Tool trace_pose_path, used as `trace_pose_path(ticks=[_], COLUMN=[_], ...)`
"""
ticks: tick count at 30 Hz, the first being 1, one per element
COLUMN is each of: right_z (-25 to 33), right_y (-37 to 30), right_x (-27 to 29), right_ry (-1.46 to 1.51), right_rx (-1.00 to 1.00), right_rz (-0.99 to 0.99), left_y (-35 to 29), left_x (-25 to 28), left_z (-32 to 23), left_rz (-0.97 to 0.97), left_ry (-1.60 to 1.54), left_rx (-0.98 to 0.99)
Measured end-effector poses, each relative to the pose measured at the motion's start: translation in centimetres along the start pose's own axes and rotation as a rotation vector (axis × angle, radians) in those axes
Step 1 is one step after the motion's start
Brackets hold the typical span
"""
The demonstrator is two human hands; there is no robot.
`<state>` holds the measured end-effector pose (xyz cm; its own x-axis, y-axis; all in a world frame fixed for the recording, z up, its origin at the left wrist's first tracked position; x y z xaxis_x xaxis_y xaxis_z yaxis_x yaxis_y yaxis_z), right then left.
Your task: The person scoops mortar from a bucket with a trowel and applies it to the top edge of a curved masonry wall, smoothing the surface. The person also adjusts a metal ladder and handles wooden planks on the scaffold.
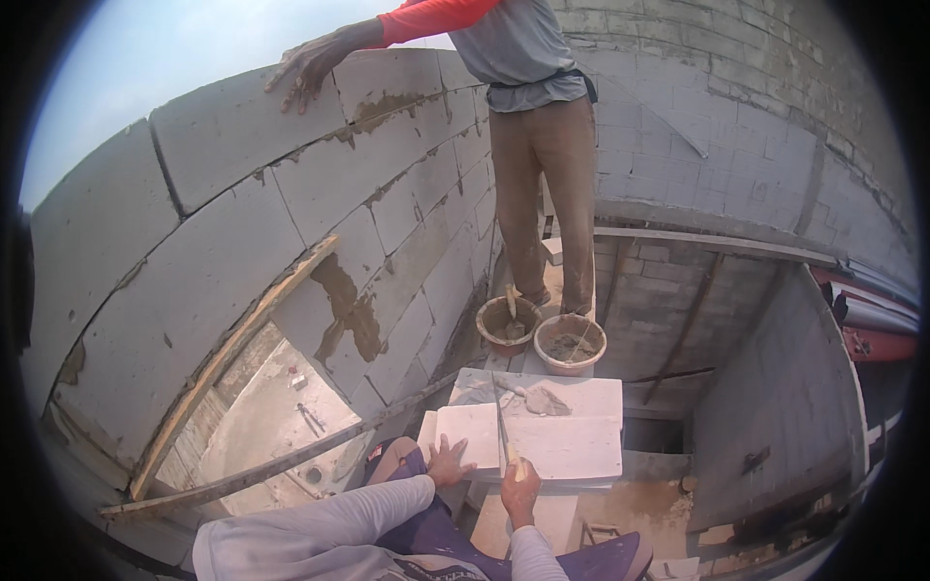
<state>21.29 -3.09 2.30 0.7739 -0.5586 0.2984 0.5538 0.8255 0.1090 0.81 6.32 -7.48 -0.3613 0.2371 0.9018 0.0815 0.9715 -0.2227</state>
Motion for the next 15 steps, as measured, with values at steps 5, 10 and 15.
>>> trace_pose_path(ticks=[5,10,15], right_z=[1.3,-1.3,-8.0], right_y=[-3.0,-2.2,-0.4], right_x=[2.7,0.3,0.5], right_ry=[-0.012,0.021,0.418], right_rx=[0.029,-0.004,-0.291], right_rz=[-0.068,-0.022,-0.078], left_y=[0.2,0.3,1.1], left_x=[-0.8,-0.8,-1.8], left_z=[0.2,0.8,1.6], left_rz=[0.015,0.002,-0.01], left_ry=[-0.014,0.0,0.016], left_rx=[0.0,-0.015,-0.038])
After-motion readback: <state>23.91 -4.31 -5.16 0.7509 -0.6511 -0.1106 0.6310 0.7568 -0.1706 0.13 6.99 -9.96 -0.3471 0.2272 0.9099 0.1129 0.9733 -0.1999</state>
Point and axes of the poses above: each hand's wrist, its own y-axis towards the middle knuckle, its own x-axis out of the back of the hand, z = x × y, the point moved 3 cm from there along y, towards the middle knuckle, and after that the axes turned 7 degrees about -z, right-handed, at the moved point
